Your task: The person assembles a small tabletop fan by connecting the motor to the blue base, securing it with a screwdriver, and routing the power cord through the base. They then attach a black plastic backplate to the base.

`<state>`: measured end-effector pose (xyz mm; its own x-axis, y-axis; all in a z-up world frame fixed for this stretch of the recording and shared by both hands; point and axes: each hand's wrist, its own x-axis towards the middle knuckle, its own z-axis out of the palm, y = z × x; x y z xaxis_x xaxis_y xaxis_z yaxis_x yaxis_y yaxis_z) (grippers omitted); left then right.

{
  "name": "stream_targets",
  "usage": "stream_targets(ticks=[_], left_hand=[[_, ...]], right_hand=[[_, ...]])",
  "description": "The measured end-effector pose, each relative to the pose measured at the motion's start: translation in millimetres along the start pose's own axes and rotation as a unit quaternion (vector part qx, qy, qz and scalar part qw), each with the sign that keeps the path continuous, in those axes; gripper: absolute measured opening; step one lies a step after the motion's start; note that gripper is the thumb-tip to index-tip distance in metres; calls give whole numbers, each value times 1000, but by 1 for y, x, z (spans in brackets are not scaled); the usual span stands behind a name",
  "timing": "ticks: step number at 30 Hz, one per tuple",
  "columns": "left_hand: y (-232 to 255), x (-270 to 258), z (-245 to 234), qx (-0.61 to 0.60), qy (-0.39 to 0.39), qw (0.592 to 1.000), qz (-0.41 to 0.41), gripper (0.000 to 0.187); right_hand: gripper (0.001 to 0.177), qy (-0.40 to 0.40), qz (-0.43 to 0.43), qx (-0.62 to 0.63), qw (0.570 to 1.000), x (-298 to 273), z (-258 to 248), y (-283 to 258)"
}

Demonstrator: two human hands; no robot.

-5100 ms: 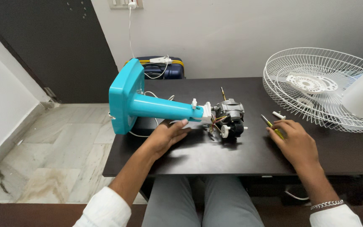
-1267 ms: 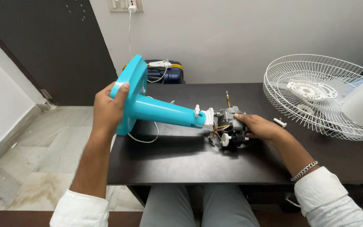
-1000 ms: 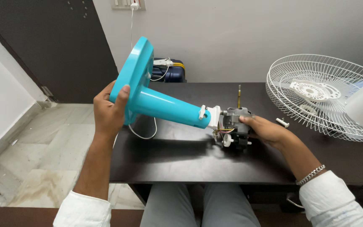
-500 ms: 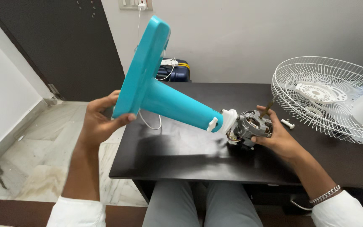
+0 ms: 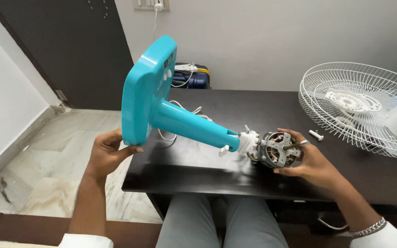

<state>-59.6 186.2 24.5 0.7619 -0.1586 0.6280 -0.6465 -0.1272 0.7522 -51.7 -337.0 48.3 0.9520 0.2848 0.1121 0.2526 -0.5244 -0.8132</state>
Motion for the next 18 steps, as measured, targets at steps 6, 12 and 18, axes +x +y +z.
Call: stream_targets(ticks=[6,12,18], left_hand=[[-5,-11,-2,37,18,997,-72,35],[-9,-17,7,135,47,975,-170,45],[-22,-22,16,207,35,970,-121,36]], right_hand=[[102,41,-74,-73,994,-11,11,-4],[91,72,-220,-151,961,-15,18,5],[94,130,-331,-259,898,-6,20,18]])
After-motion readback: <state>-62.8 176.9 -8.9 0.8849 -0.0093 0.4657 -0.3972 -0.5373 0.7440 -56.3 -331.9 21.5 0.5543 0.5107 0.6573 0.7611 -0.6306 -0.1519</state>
